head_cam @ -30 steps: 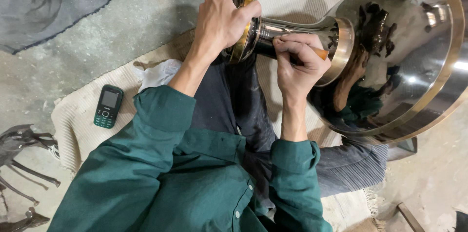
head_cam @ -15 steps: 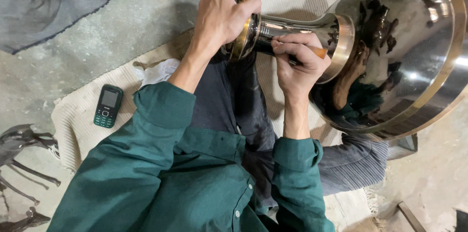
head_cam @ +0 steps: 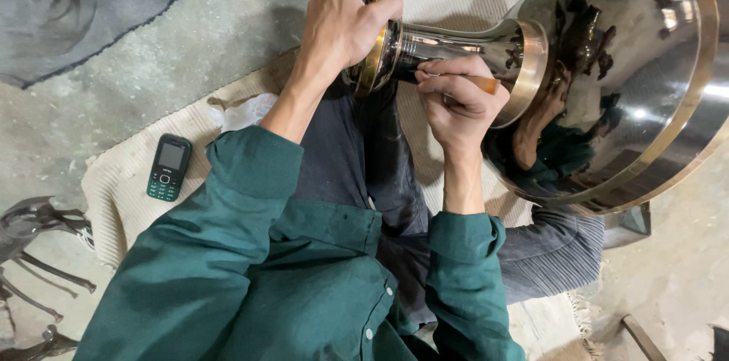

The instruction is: The person sits on the floor and uses a small tool to rub and polish the neck and base of a large, shiny metal object. They rotate the object to access different areas and continue the polishing motion throughout the clip.

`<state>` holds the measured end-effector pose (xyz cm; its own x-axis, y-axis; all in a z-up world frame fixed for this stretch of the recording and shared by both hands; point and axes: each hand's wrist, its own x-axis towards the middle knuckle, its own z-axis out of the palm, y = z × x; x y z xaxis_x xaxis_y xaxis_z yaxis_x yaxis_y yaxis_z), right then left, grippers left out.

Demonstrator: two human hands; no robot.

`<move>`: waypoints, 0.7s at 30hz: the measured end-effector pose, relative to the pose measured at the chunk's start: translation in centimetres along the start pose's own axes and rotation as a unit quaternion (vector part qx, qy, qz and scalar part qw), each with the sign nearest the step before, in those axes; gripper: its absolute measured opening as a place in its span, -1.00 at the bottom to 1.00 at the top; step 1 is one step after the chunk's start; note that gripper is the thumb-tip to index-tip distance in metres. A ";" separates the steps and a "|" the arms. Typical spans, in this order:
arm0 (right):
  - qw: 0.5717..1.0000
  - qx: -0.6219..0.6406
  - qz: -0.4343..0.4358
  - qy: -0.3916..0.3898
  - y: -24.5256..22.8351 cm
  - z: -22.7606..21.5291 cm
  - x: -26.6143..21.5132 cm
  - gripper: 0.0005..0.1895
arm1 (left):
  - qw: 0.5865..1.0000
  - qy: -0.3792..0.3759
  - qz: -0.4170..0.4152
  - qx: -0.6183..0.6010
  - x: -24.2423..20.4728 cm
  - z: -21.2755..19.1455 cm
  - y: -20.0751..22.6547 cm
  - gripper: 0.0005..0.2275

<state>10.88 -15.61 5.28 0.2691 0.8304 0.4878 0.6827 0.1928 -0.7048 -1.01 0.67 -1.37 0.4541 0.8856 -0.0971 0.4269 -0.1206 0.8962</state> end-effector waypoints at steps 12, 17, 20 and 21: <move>0.991 0.082 0.088 0.060 0.0 -0.5 -5.0 -0.85 | 0.998 -0.042 -0.049 -0.026 -0.5 -1.1 1.0 -0.62; 0.944 0.194 0.259 0.062 -0.1 -1.1 -12.9 -0.80 | 0.998 -0.018 0.023 -0.051 -0.6 -1.0 0.8 -0.54; 0.882 0.240 0.401 0.058 -0.3 -0.2 -15.9 -0.65 | 0.993 -0.078 -0.081 -0.047 -1.1 -1.6 1.9 -0.58; 0.873 0.228 0.429 0.043 -0.4 0.3 -16.4 -0.58 | 0.990 -0.089 -0.106 -0.042 -1.2 -1.8 2.2 -0.57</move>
<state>6.01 -29.18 -2.58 0.6124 0.7328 -0.2965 -0.1302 -0.2765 -0.9522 -2.00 0.10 1.52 0.4943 0.7937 -0.3547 0.4650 0.1033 0.8793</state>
